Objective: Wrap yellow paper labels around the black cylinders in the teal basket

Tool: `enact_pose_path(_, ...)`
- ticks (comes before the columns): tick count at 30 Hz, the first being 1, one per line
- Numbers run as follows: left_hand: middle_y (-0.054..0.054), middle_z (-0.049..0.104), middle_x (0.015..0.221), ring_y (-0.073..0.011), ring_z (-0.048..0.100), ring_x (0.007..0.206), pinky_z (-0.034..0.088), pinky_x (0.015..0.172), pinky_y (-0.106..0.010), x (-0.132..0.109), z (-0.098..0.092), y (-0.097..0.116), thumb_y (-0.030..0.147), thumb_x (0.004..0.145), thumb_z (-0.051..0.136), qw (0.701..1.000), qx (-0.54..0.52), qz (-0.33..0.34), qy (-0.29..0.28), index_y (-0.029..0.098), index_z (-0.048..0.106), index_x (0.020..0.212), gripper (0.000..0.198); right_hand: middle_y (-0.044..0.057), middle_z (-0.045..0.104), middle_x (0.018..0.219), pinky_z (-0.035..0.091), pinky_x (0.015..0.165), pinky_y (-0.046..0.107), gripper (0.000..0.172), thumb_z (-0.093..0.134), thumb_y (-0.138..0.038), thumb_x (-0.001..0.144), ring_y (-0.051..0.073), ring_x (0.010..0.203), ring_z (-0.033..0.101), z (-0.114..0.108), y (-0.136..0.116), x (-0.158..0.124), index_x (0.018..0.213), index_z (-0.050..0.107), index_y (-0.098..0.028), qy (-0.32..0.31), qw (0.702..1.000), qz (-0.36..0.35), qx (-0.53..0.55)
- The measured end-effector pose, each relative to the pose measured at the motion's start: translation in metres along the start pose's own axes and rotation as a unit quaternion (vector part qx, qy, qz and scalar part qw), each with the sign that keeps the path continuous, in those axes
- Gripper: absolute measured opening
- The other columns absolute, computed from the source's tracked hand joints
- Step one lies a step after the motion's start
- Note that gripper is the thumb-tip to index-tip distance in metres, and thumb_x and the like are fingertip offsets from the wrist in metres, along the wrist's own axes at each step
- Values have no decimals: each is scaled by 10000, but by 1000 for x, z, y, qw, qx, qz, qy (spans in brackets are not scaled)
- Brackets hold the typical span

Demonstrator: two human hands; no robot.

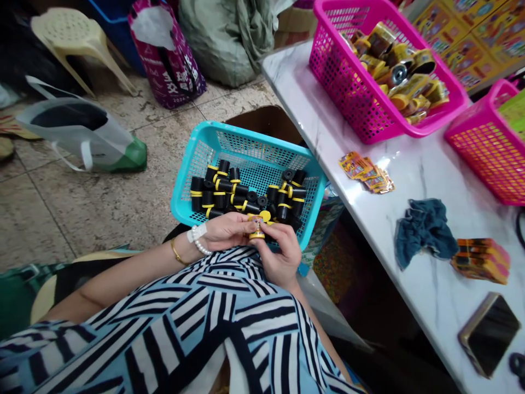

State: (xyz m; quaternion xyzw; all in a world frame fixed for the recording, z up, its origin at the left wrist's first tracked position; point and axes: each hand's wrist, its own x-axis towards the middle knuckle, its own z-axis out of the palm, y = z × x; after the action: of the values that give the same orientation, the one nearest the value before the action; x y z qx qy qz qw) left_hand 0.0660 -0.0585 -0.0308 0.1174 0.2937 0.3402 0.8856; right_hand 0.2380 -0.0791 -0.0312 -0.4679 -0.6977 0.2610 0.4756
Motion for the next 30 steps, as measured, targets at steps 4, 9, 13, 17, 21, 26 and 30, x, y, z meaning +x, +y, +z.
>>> enact_pose_path(4, -10, 624, 752, -82, 572, 681, 482, 670, -222, 5, -1, -6, 387, 615, 891, 999, -26, 0, 42, 88, 710, 834, 413, 20, 657, 852, 555, 737, 368, 131, 779, -222, 773, 181, 796, 638, 8, 4, 1, 894, 733, -241, 36, 999, 30, -12)
enact_pose_path(9, -8, 612, 741, -85, 542, 661, 462, 634, -223, 5, 6, -9, 395, 612, 893, 993, -50, 58, 91, 108, 709, 832, 405, 59, 664, 973, 547, 827, 393, 230, 704, -222, 839, 206, 917, 639, 8, 0, 9, 1069, 697, -231, -29, 997, -6, -77)
enact_pose_path(13, -17, 597, 741, -70, 502, 649, 382, 578, -187, 2, 14, -9, 405, 588, 904, 986, -24, 125, 111, 85, 715, 825, 441, 83, 688, 1033, 549, 818, 394, 424, 718, -249, 813, 232, 943, 643, 2, -9, 17, 1228, 630, -220, -93, 972, -108, -185)
enact_pose_path(17, -31, 618, 724, -94, 542, 641, 420, 614, -214, 0, 9, -5, 447, 625, 876, 987, -12, 130, 98, 105, 724, 876, 451, 56, 726, 966, 556, 784, 341, 314, 667, -209, 830, 208, 883, 676, -6, -9, 57, 1143, 653, -223, -68, 969, -142, -191)
enact_pose_path(21, -61, 669, 759, -104, 580, 638, 428, 589, -199, -7, 0, 0, 392, 577, 912, 984, -18, 110, 143, 106, 742, 985, 527, 55, 756, 969, 539, 820, 344, 248, 662, -312, 852, 216, 890, 702, -44, -11, 150, 1080, 695, -220, 64, 960, -149, -229)
enact_pose_path(26, -56, 665, 751, -106, 586, 631, 460, 598, -206, -23, -2, 0, 355, 612, 897, 982, -3, 114, 149, 98, 761, 939, 438, 100, 763, 898, 516, 811, 387, 364, 641, -475, 825, 257, 834, 692, -107, 3, 273, 997, 738, -169, 293, 908, -95, -284)
enact_pose_path(30, -56, 666, 771, -104, 579, 641, 480, 617, -215, -30, -4, 2, 336, 651, 874, 983, 12, 107, 147, 107, 764, 949, 391, 128, 759, 964, 502, 854, 408, 424, 616, -500, 843, 267, 877, 678, -130, 22, 291, 1052, 725, -147, 269, 908, -64, -316)
